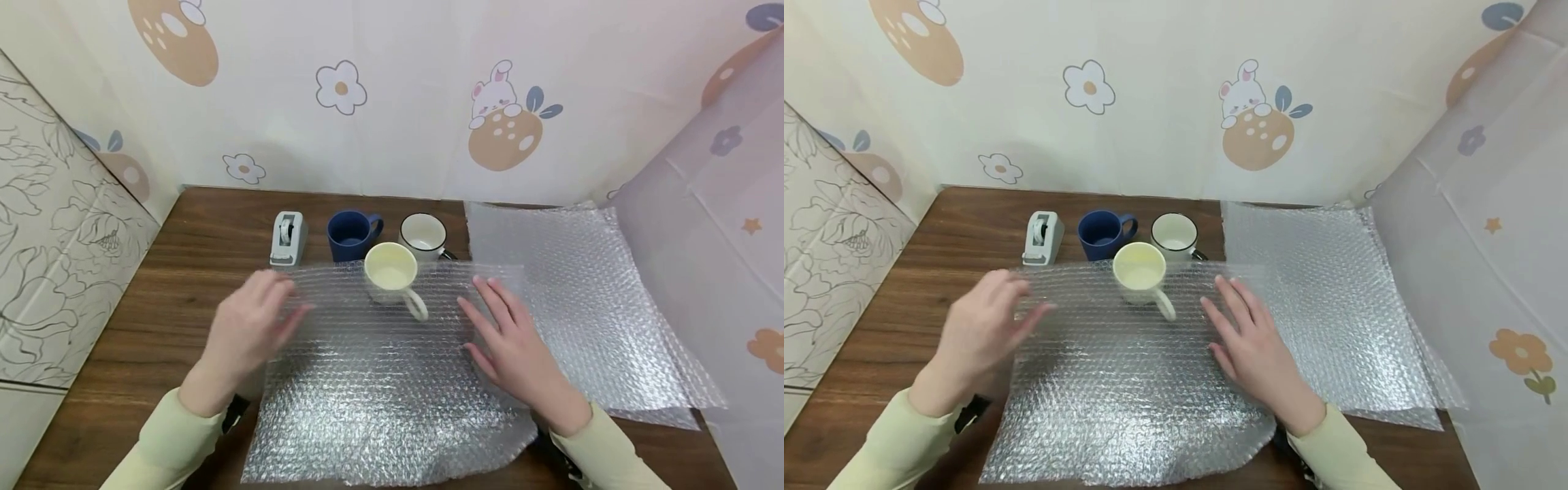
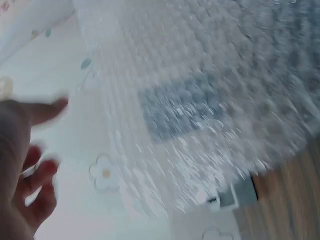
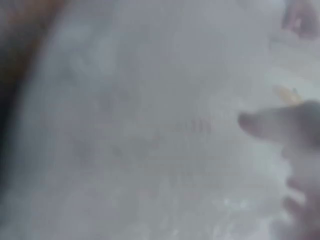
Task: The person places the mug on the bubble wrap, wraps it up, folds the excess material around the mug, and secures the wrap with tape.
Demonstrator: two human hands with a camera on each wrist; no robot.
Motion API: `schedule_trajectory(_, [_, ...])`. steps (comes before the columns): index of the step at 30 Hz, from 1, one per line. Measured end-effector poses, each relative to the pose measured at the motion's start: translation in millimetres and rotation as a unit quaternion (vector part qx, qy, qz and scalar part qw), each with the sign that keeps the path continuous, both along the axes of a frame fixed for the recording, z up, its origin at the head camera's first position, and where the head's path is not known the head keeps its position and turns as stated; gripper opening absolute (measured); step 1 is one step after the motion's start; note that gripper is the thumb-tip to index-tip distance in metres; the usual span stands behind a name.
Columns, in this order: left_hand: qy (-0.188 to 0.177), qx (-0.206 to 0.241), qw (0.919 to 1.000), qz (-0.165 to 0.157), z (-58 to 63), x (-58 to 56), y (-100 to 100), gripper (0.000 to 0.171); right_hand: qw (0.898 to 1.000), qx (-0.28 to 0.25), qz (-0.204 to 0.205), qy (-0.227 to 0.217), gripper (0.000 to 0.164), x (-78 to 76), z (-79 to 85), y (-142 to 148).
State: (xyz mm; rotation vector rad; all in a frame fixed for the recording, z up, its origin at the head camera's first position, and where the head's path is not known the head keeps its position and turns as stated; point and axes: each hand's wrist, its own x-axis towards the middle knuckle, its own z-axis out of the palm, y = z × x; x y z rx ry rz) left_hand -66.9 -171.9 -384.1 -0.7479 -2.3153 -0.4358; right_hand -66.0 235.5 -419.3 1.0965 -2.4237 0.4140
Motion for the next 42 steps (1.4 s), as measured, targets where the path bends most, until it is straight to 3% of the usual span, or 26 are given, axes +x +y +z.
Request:
schedule_trajectory(1, [-0.017, -0.027, 0.9992, -0.026, -3.2, -2.7, 4, 0.051, 1.000, 0.015, -0.008, -0.011, 0.062, -3.0, 0.4, 0])
schedule_trajectory(3, [-0.083, -0.082, 0.9916, -0.056, -12.0, -6.8, 10, 0.072, 0.997, 0.051, -0.023, -0.048, 0.073, -6.4, -0.2, 0])
schedule_trajectory(6, [-0.184, -0.158, 0.9688, -0.049, -27.9, -8.5, 18, 0.104, 0.988, 0.103, -0.044, -0.107, 0.088, -4.7, -4.4, 0])
schedule_trajectory(9, [-0.248, -0.197, 0.9471, -0.050, -41.1, -6.6, 22, 0.116, 0.979, 0.129, -0.052, -0.148, 0.092, 1.4, -10.7, 1])
schedule_trajectory(16, [-0.302, -0.220, 0.9246, -0.072, -54.0, 2.1, 22, 0.125, 0.964, 0.164, -0.044, -0.205, 0.099, 15.3, -21.8, 1])
schedule_trajectory(23, [-0.374, -0.235, 0.8880, -0.128, -61.2, 12.6, 16, 0.123, 0.956, 0.186, -0.024, -0.227, 0.105, 29.6, -22.0, 2])
schedule_trajectory(26, [-0.392, -0.237, 0.8779, -0.139, -62.4, 15.6, 16, 0.122, 0.953, 0.192, -0.018, -0.234, 0.105, 36.6, -18.4, 3])
schedule_trajectory(33, [-0.415, -0.250, 0.8617, -0.150, -58.6, 23.9, 14, 0.122, 0.950, 0.203, -0.003, -0.238, 0.102, 54.4, -10.6, 3])
schedule_trajectory(37, [-0.415, -0.244, 0.8624, -0.156, -58.1, 24.1, 12, 0.122, 0.948, 0.206, 0.004, -0.242, 0.096, 57.7, -11.7, 4])
schedule_trajectory(42, [-0.424, -0.237, 0.8615, -0.148, -58.9, 16.8, 11, 0.121, 0.942, 0.207, -0.018, -0.262, 0.095, 49.9, -17.0, 7])
